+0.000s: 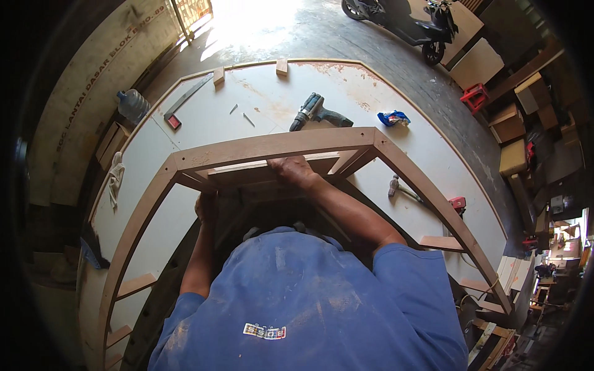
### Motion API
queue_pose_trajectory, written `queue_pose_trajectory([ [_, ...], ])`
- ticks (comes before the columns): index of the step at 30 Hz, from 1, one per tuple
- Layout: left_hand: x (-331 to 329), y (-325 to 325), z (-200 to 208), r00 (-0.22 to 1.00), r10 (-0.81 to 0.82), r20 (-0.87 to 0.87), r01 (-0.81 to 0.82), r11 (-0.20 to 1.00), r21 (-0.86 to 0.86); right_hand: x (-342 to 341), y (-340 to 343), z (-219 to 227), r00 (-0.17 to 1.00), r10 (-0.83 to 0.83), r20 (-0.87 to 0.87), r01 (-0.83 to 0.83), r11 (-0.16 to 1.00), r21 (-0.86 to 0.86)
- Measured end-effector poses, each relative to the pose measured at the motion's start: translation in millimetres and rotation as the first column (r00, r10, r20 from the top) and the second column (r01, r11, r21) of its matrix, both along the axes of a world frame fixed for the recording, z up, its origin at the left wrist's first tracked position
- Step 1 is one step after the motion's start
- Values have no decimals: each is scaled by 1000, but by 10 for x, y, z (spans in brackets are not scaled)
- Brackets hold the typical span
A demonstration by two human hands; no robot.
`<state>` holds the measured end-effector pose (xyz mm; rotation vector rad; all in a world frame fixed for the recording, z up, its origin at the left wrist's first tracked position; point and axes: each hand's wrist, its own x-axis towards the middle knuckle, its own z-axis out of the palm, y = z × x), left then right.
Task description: The person aligns wooden pieces against a frame structure by hand, taps the joints with a hammer, and fits wooden panels into the frame.
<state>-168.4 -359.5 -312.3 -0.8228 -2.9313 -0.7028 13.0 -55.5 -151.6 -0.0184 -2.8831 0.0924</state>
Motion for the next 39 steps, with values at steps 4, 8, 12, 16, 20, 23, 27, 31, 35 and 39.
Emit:
queue_pose_trajectory([
  [4, 54, 43, -69, 998, -50, -26, 52, 996, 71, 111, 89, -71, 998, 53, 24, -55, 994, 99],
  [8, 53, 132, -38, 1000, -25, 13, 25, 1000, 4, 137, 26, 82, 997, -30, 65, 28, 999, 26],
  [12, 146, 169, 138, 999, 36, 40, -39, 997, 66, 144, 56, 31, 999, -16, -29, 17, 999, 44],
  [16, 114, 152, 156, 997, 43, 58, -47, 996, 81, 109, 41, 15, 999, 6, -49, -8, 999, -37],
  [20, 117, 138, 157, 997, 46, 59, -51, 994, 93, 113, -53, 183, 1000, -15, 0, 15, 1000, 12],
  [23, 108, 156, 150, 994, 81, 76, -86, 994, 70, 116, -48, 189, 1000, 3, -7, -3, 1000, -13],
  [27, 135, 177, 161, 996, 75, 58, -80, 993, 87, 101, 2, 144, 998, 33, -61, -37, 996, -77],
  [31, 130, 160, 134, 997, 72, 41, -77, 988, 132, 88, -18, 188, 1000, 11, -6, -12, 1000, -28],
  [35, 110, 163, 55, 996, 84, 33, -88, 988, 125, 95, -20, 220, 1000, 12, -21, -13, 1000, -24],
  [39, 75, 139, -12, 995, 86, 42, -90, 991, 103, 78, -55, 246, 999, -11, 30, 12, 999, -45],
])
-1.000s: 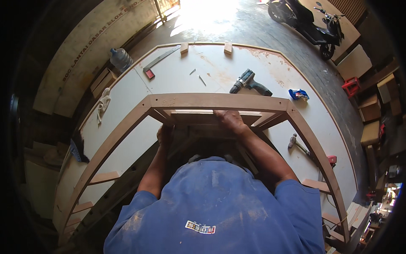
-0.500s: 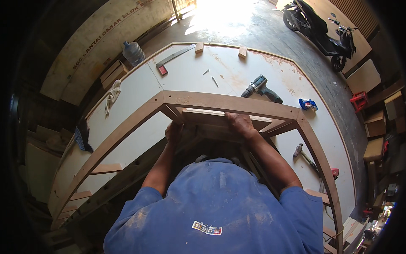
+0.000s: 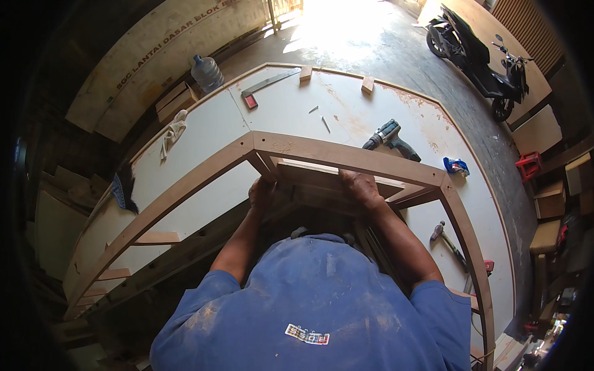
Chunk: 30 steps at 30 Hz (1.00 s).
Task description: The person aligns wooden pieces against a frame structure by hand, taps the joints with a hammer, and fits wooden panels into the frame.
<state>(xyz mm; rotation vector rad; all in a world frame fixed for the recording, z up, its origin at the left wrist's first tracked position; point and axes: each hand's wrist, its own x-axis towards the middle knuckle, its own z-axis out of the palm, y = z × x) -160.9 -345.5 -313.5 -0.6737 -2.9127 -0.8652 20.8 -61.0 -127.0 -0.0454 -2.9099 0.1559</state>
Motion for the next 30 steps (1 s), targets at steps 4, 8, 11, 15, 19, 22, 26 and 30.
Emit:
queue_pose_trajectory([
  [4, 22, 10, 32, 1000, -10, -5, 10, 1000, 3, 15, 6, -14, 999, -12, 48, 13, 1000, -21],
  [8, 47, 23, 135, 995, 8, 99, -4, 999, -47, 32, 51, -118, 1000, -15, 26, 16, 1000, -21],
  [11, 52, 14, 143, 994, 8, 113, -1, 998, -66, 34, 18, -83, 999, -18, 33, 19, 1000, -9],
  [15, 35, 25, 74, 1000, 4, 4, -3, 1000, -22, 35, 64, -169, 991, 52, -124, -49, 998, 34],
  [19, 24, -4, 38, 999, -10, 36, 12, 999, -52, 33, 59, -189, 1000, 12, -26, -13, 999, -29],
  [22, 18, 0, 50, 997, -18, 75, 26, 995, -101, 28, 49, -202, 1000, -17, 17, 18, 999, -44],
  [26, 35, 4, 78, 996, -12, 86, 20, 995, -93, 19, 70, -221, 1000, -18, 10, 19, 1000, -18],
  [30, 58, 26, 111, 995, 6, 101, 0, 998, -64, 24, 78, -214, 1000, -14, 12, 15, 1000, -15],
])
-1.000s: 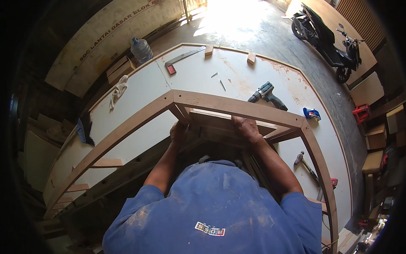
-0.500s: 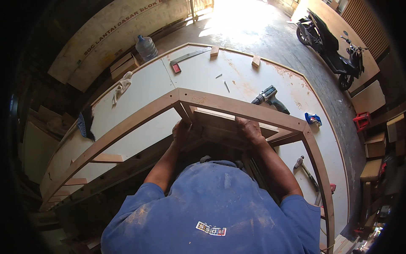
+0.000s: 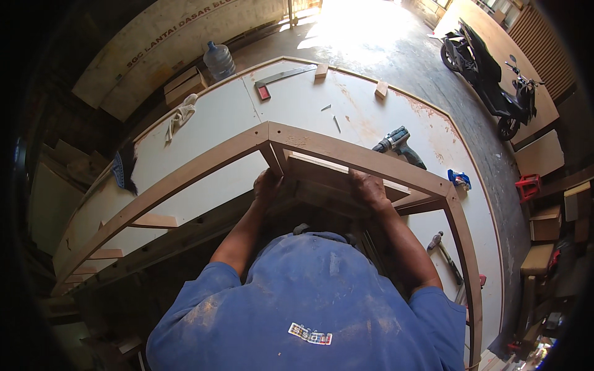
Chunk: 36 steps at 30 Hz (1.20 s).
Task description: The person aligns wooden pieces against a frame structure by hand, taps the joints with a hammer, and fits wooden panels into the frame.
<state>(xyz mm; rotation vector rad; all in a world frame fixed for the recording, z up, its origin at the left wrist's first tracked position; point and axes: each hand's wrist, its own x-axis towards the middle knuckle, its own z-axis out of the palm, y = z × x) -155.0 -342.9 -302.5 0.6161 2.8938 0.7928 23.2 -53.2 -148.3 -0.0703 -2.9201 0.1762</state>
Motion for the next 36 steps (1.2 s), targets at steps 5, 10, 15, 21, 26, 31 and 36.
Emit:
queue_pose_trajectory([
  [5, -16, -8, -84, 992, 11, -125, 3, 994, 112, -18, 21, 46, 997, 38, -69, -41, 999, -33],
  [10, -61, -7, -103, 992, 14, -123, -9, 999, 42, 0, 44, 55, 998, 46, -31, -48, 997, -57],
  [15, -74, 3, -77, 983, 4, -183, 3, 999, 42, 7, 48, 82, 997, 62, 48, -59, 997, -54],
  [21, -104, -34, -132, 981, 5, -194, 0, 1000, 27, 60, 164, 62, 996, -62, 58, 59, 997, 46],
  [26, -65, 47, -79, 972, 33, -231, -21, 998, 52, 27, 245, 171, 999, 11, -41, -11, 1000, 4],
  [31, -50, 45, -43, 983, 6, -183, -30, 991, -128, -359, 22, 839, 955, -203, 217, 242, 956, -167],
  [36, -20, 42, 66, 994, 75, -77, -81, 994, -79, -751, 209, 539, 892, -362, 270, 421, 883, -209],
])
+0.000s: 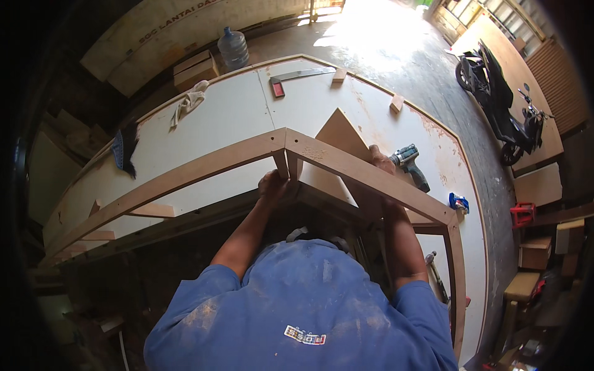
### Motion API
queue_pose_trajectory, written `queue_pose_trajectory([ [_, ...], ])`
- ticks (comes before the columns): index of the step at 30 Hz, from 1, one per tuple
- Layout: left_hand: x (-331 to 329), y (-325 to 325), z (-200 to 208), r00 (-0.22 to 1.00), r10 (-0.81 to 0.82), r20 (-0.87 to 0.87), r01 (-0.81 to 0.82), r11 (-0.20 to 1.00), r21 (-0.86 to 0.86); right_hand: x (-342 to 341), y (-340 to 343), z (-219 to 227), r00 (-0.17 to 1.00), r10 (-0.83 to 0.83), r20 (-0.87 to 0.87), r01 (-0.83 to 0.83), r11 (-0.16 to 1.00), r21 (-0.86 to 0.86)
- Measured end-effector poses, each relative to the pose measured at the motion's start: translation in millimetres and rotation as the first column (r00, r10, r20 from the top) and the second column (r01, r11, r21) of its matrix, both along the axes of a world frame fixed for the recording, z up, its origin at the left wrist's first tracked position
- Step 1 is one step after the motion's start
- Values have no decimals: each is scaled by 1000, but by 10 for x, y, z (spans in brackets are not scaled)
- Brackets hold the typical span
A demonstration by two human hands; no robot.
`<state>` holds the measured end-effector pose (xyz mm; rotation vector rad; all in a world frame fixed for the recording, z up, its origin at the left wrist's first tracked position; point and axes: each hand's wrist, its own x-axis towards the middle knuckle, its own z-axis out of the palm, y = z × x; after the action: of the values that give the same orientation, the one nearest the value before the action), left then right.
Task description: The person aligns wooden pieces against a frame structure by hand, taps the joints with a hammer, and fits wooden panels into the frame.
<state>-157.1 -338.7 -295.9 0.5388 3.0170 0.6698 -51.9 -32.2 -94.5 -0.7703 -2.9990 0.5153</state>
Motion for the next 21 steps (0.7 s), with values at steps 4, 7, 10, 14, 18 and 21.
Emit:
queue_pose_trajectory([
  [4, 320, -61, 1195, 887, -314, 339, 295, 949, 108, -93, 297, -400, 978, -18, -207, 11, 999, -37],
  [7, 410, -330, 2546, 771, -446, 455, 189, 842, 505, -319, 383, -510, 984, -12, -180, 19, 999, 38],
  [10, 252, -447, 3046, 997, -77, -26, 68, 621, 781, -442, 450, -623, 970, 18, -241, -25, 999, -23],
  [14, -140, -456, 3304, 966, -62, -253, 161, 905, 394, -415, 664, -921, 955, 36, -293, -38, 999, 0],
  [18, -235, -285, 2931, 952, -301, -51, 305, 925, 226, -327, 551, -898, 962, -13, -273, 18, 1000, 16],
  [21, -188, -128, 2929, 965, -254, 64, 225, 929, 293, -188, 593, -944, 946, -60, -318, 60, 998, -9],
])
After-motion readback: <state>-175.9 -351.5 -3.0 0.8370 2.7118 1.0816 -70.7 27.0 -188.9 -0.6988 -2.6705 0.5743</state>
